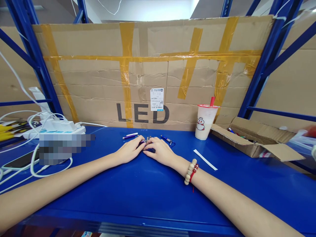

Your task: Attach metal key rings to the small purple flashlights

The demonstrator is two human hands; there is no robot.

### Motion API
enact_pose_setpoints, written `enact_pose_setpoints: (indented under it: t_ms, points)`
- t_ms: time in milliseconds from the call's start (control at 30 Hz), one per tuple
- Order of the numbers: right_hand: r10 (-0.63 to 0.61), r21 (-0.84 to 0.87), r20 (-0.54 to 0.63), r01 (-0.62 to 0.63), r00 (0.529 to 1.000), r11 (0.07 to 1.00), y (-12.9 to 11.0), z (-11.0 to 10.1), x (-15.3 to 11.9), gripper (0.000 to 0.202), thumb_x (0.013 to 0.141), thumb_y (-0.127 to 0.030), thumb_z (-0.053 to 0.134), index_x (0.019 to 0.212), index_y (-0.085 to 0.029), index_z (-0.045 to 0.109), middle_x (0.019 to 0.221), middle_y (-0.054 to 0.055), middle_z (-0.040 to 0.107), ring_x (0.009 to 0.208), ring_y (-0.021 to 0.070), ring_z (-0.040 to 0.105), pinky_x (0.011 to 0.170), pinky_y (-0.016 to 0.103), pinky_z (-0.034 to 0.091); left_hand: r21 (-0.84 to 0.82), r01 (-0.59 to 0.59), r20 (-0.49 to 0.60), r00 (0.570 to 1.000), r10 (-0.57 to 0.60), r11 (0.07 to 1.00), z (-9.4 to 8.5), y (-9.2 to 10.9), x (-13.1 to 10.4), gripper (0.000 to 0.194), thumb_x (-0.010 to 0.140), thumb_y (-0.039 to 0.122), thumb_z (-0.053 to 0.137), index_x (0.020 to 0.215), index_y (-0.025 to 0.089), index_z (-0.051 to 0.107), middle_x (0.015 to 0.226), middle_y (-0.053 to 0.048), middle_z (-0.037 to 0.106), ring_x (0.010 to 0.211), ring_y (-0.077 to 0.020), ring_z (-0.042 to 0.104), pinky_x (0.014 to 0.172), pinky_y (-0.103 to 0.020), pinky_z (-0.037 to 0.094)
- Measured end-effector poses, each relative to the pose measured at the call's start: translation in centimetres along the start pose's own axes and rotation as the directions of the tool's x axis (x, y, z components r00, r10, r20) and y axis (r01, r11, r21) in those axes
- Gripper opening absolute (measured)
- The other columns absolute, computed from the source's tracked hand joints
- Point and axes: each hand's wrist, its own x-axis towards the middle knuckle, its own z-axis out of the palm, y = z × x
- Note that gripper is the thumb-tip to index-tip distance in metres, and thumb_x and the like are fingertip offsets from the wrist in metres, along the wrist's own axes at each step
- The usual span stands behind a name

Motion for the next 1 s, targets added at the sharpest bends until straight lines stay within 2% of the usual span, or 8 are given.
enact_pose_setpoints:
  t_ms: [400, 600, 833, 1000]
  points:
    - [0.052, 0.189, -0.026, -0.046, 0.998, 0.981, 0.62, 0.55, -0.02, 0.015, 0.079, -0.032, 0.057, 0.079, -0.018, 0.060, 0.087, 0.004, 0.059, 0.087, 0.0151, 0.052, 0.081, 0.030, 0.041, 0.015, -0.017, -0.016, 1.000, 0.017, 1.000, 0.12, -0.15, -0.03, 0.020, 0.090, 0.036, 0.026, 0.088, 0.020, 0.038, 0.087, -0.002, 0.053, 0.080, -0.0175, 0.055, 0.071, -0.031, 0.042]
    - [0.051, 0.132, -0.003, -0.050, 0.999, 0.990, 0.25, 0.14, 0.00, 0.016, 0.080, -0.032, 0.055, 0.080, -0.018, 0.061, 0.085, 0.004, 0.060, 0.085, 0.0156, 0.053, 0.080, 0.030, 0.041, 0.019, -0.031, -0.024, 0.999, 0.032, 0.999, 0.22, -0.24, 0.00, 0.018, 0.090, 0.035, 0.026, 0.088, 0.021, 0.038, 0.089, -0.002, 0.054, 0.081, -0.0176, 0.054, 0.070, -0.031, 0.042]
    - [0.105, -0.057, 0.011, -0.104, 0.994, 0.993, -0.27, -0.31, 0.13, 0.017, 0.080, -0.034, 0.055, 0.084, -0.022, 0.066, 0.089, 0.002, 0.063, 0.087, 0.0169, 0.053, 0.079, 0.032, 0.039, 0.012, -0.033, -0.023, 0.999, 0.033, 0.999, 0.13, -0.12, -0.02, 0.018, 0.089, 0.034, 0.027, 0.089, 0.020, 0.038, 0.091, -0.003, 0.054, 0.082, -0.0177, 0.055, 0.071, -0.031, 0.043]
    - [0.091, -0.003, -0.002, -0.091, 0.996, 0.996, 0.10, -0.21, 0.13, 0.015, 0.079, -0.032, 0.056, 0.078, -0.021, 0.066, 0.086, 0.001, 0.064, 0.083, 0.0152, 0.054, 0.078, 0.031, 0.040, 0.007, -0.033, -0.027, 0.999, 0.033, 0.999, -0.01, -0.01, -0.14, 0.017, 0.089, 0.033, 0.028, 0.089, 0.020, 0.039, 0.093, -0.003, 0.055, 0.082, -0.0176, 0.055, 0.072, -0.031, 0.042]
